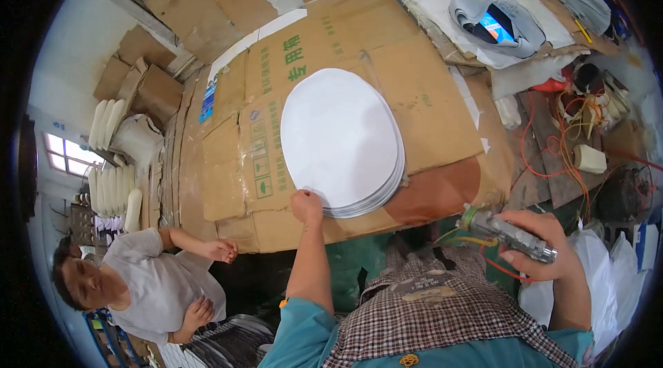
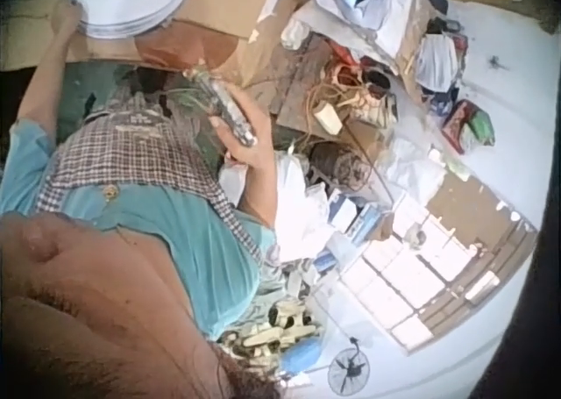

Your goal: Handing over white oval fabric or foam pieces to a coworker for stacking on a rack in a factory setting.

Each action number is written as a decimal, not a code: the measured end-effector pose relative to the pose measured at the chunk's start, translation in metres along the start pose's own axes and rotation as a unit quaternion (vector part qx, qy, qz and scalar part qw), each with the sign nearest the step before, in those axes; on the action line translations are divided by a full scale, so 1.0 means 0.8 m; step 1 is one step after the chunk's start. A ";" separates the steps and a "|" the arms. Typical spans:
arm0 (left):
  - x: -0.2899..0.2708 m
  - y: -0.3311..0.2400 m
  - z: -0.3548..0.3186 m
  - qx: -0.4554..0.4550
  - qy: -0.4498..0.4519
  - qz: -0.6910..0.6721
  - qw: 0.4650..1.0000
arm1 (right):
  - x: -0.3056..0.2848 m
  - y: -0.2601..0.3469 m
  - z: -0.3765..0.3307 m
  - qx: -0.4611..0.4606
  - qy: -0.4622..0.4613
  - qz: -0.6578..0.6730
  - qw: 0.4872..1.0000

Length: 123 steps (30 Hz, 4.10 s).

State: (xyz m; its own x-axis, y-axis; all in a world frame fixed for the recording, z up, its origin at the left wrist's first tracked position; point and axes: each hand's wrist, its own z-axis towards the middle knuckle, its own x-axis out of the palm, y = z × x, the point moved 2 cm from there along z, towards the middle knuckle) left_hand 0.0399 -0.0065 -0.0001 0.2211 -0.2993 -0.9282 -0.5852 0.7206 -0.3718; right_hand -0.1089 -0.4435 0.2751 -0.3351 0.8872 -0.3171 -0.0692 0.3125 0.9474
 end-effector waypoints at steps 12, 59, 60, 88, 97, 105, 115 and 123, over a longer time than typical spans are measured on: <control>0.042 0.034 0.026 -0.055 -0.006 -0.323 0.945 | -0.008 -0.013 0.036 0.005 -0.026 0.101 0.994; -0.392 0.075 -0.086 0.148 0.062 -0.817 0.555 | 0.017 0.018 -0.040 0.065 -0.040 0.087 0.993; -0.394 0.069 -0.087 0.159 0.062 -0.851 0.497 | 0.021 0.013 -0.041 0.065 -0.042 0.086 0.993; -0.216 0.139 -0.031 -0.142 -0.195 -0.856 0.457 | 0.007 0.034 -0.058 0.093 -0.109 0.024 0.989; -0.032 0.045 -0.024 -0.217 0.000 -0.677 0.703 | 0.027 0.015 -0.010 0.029 -0.107 0.129 0.985; 0.009 0.011 -0.022 0.003 -0.044 -0.095 0.995 | -0.011 0.004 -0.026 0.067 -0.130 0.096 0.985; 0.002 -0.007 -0.009 -0.063 -0.010 -0.016 0.998 | -0.007 -0.010 0.024 0.028 -0.145 0.149 0.978; 0.016 0.013 0.014 -0.050 -0.066 -0.268 0.960 | -0.032 -0.002 0.001 0.066 -0.118 0.058 0.989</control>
State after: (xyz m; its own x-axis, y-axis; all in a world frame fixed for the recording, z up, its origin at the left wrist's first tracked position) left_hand 0.0453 0.0045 -0.0158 0.6039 -0.5239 -0.6008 -0.4313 0.4190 -0.7990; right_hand -0.0991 -0.4665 0.2813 -0.1048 0.9693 -0.2227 0.0848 0.2318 0.9691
